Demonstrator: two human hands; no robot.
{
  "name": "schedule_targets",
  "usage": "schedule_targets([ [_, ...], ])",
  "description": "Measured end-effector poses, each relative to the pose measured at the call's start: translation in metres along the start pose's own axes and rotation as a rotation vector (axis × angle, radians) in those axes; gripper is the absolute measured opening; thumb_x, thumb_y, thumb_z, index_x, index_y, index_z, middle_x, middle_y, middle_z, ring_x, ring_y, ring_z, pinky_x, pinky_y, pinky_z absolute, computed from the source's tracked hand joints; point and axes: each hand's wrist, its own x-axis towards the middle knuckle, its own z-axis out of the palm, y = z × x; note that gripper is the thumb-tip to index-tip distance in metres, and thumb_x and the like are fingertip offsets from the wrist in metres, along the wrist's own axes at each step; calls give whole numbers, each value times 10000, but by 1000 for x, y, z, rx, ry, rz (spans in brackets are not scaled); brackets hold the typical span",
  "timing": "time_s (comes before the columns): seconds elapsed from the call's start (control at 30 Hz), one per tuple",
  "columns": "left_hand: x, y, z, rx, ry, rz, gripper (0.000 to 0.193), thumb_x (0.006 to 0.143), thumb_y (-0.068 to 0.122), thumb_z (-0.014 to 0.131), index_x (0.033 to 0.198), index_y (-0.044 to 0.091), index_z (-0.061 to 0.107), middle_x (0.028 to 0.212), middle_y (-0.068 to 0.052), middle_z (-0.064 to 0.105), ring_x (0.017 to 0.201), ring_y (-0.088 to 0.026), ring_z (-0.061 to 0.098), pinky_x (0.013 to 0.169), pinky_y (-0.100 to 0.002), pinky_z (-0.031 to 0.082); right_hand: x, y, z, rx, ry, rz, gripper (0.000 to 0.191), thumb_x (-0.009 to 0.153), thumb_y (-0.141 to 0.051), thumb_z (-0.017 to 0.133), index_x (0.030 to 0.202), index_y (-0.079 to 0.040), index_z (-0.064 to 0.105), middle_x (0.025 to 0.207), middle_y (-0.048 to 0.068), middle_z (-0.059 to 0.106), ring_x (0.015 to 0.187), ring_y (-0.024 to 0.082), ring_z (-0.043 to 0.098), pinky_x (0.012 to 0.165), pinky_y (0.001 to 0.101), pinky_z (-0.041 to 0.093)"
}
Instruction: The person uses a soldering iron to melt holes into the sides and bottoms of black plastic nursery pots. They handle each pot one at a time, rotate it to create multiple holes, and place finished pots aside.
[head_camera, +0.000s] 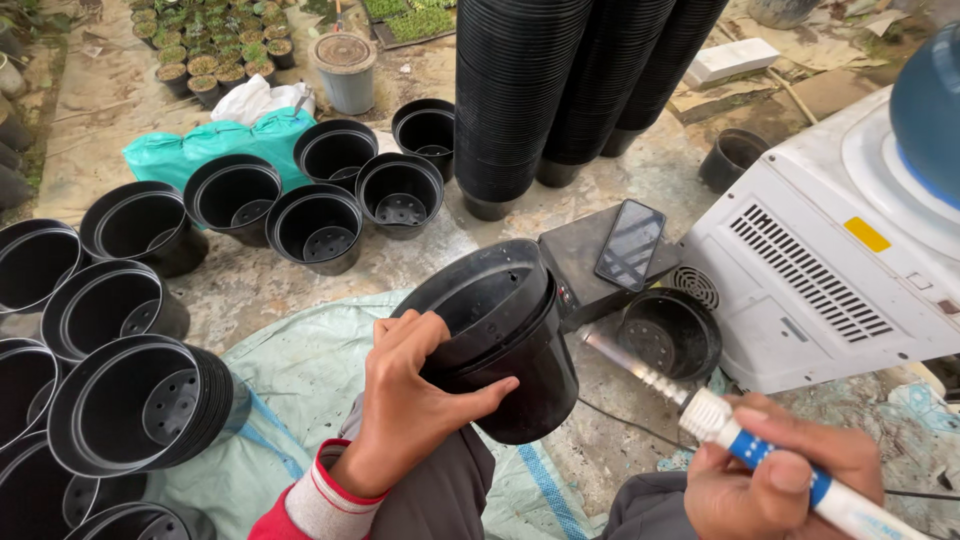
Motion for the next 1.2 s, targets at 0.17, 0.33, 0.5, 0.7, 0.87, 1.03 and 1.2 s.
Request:
schedule_targets([
  [0.17,1,-7,-2,-26,32,-35,588,541,271,973,675,72,436,636,-52,439,635,-204,439,706,-342,321,-7,-3,-13,203,-319,67,364,1125,-344,613,1073,5,524,724,200,629,531,144,586,534,257,498],
  [0.33,2,-10,-2,-3,46,0,573,560,261,974,674,77,443,637,-52,450,635,-213,433,706,-346,315,-13,3,2,230,-325,44,338,1072,-321,623,1062,10,553,709,215,632,480,120,581,476,239,492],
  [0.5,3,-13,-4,-67,38,6,552,566,259,962,684,90,449,642,-34,480,642,-195,463,726,-334,337,-19,2,13,235,-342,20,380,1065,-347,646,1040,24,565,664,179,631,485,126,594,478,241,495],
  [0.7,3,-15,-3,-29,59,5,567,526,259,970,670,87,449,631,-42,458,623,-207,446,708,-343,329,-18,0,20,256,-324,3,363,1068,-334,649,1058,19,561,666,173,622,486,124,588,486,246,500],
  [0.87,0,-17,-2,-20,73,7,558,524,269,974,669,99,462,631,-23,460,609,-192,442,699,-337,330,-16,-3,19,252,-394,17,361,1074,-321,649,1074,28,560,666,168,625,512,134,600,491,245,508],
  [1.03,-1,-17,-1,-8,90,13,564,525,274,978,669,99,462,629,-26,448,605,-192,437,700,-336,329,-17,-4,21,259,-366,-23,363,1065,-332,647,1068,22,569,646,159,625,495,122,606,481,238,508],
  [1.2,-1,-16,-2,0,88,8,561,521,272,975,685,93,469,636,-33,448,608,-202,437,705,-338,331,-17,-4,23,269,-373,-34,359,1071,-328,649,1060,22,569,644,159,628,495,117,608,489,243,516],
])
